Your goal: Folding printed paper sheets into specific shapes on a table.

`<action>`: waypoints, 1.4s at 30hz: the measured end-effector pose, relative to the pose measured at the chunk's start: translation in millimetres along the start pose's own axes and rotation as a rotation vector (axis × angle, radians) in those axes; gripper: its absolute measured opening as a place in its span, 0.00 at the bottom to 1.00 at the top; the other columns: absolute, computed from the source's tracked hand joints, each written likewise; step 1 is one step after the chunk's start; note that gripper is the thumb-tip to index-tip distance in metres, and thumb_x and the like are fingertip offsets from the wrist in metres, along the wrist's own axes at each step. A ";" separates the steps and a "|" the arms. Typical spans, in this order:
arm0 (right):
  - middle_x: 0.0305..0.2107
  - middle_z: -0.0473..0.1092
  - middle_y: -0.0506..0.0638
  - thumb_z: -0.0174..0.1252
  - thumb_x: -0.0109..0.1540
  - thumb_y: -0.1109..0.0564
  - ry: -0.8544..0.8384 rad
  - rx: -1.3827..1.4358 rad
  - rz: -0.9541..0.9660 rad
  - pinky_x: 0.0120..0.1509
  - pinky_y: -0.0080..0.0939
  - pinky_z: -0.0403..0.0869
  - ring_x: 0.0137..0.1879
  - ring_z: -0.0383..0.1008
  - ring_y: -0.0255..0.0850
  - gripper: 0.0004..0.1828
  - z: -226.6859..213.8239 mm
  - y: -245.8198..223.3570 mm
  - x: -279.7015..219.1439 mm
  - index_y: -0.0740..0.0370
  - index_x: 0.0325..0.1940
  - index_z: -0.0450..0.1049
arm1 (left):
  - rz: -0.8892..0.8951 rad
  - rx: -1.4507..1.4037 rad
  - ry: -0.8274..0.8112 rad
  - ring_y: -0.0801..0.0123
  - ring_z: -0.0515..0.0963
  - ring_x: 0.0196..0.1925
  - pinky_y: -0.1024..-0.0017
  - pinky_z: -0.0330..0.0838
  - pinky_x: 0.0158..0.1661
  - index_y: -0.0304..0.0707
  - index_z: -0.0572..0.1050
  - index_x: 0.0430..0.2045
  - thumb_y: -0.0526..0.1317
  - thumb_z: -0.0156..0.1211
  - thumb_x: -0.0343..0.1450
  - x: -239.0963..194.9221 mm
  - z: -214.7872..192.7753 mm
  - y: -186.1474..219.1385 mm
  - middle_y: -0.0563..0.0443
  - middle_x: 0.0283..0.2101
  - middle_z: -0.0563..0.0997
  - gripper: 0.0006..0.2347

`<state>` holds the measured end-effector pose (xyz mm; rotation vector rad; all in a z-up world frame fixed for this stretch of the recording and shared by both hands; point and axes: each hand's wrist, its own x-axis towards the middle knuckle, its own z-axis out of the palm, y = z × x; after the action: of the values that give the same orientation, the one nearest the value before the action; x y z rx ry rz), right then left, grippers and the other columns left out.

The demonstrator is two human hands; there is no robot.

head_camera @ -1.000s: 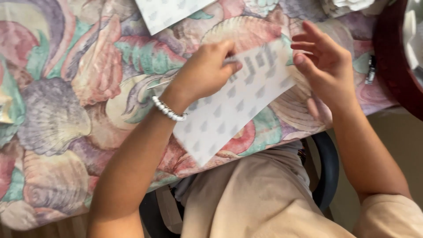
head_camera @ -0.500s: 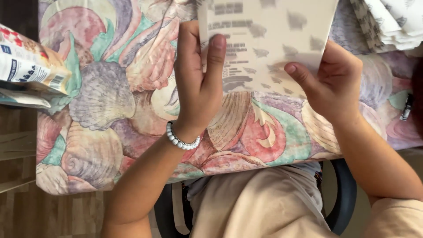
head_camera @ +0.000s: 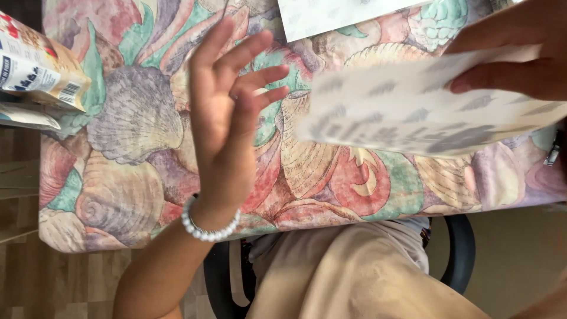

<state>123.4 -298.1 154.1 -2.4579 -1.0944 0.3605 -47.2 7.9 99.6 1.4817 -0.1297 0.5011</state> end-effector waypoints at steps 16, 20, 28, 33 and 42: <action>0.30 0.81 0.51 0.56 0.66 0.51 -0.515 -0.766 0.241 0.39 0.43 0.74 0.37 0.83 0.44 0.09 57.3 -31.4 87.6 0.55 0.41 0.80 | 0.018 0.705 -0.292 0.73 0.80 0.30 0.74 0.76 0.33 0.41 0.82 0.38 0.37 0.67 0.70 27.1 4.0 -109.5 0.55 0.30 0.83 0.06; 0.38 0.80 0.49 0.57 0.65 0.48 -0.267 -0.786 0.024 0.46 0.43 0.77 0.43 0.82 0.43 0.16 71.6 -20.9 71.9 0.55 0.55 0.76 | 0.116 0.778 -0.307 0.67 0.83 0.34 0.74 0.79 0.36 0.35 0.81 0.31 0.30 0.67 0.69 22.3 5.8 -114.5 0.48 0.33 0.84 0.02; 0.37 0.74 0.51 0.62 0.67 0.54 0.200 -0.131 -0.397 0.45 0.37 0.81 0.42 0.74 0.41 0.12 152.9 -53.3 -32.4 0.63 0.51 0.81 | 0.215 0.823 -0.272 0.65 0.79 0.34 0.70 0.73 0.33 0.32 0.78 0.32 0.28 0.63 0.72 14.1 1.9 -115.4 0.48 0.34 0.80 0.01; 0.56 0.70 0.56 0.52 0.71 0.54 0.267 -0.336 -0.453 0.62 0.47 0.75 0.57 0.74 0.49 0.22 190.8 -47.4 -51.7 0.68 0.66 0.69 | 0.301 0.899 -0.290 0.59 0.80 0.34 0.64 0.72 0.33 0.33 0.76 0.32 0.28 0.60 0.74 6.5 10.2 -94.9 0.48 0.36 0.80 0.02; 0.57 0.72 0.59 0.56 0.69 0.43 0.298 -0.290 -0.400 0.67 0.50 0.74 0.60 0.75 0.52 0.29 196.8 -51.2 -57.6 0.69 0.64 0.71 | 0.466 1.034 -0.455 0.48 0.81 0.55 0.56 0.78 0.50 0.31 0.81 0.37 0.29 0.62 0.73 -48.2 20.0 -74.1 0.41 0.51 0.82 0.03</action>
<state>-25.3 -257.0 9.7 -2.3425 -1.5414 -0.2964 -56.4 -23.8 15.2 2.5952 -0.6596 0.6321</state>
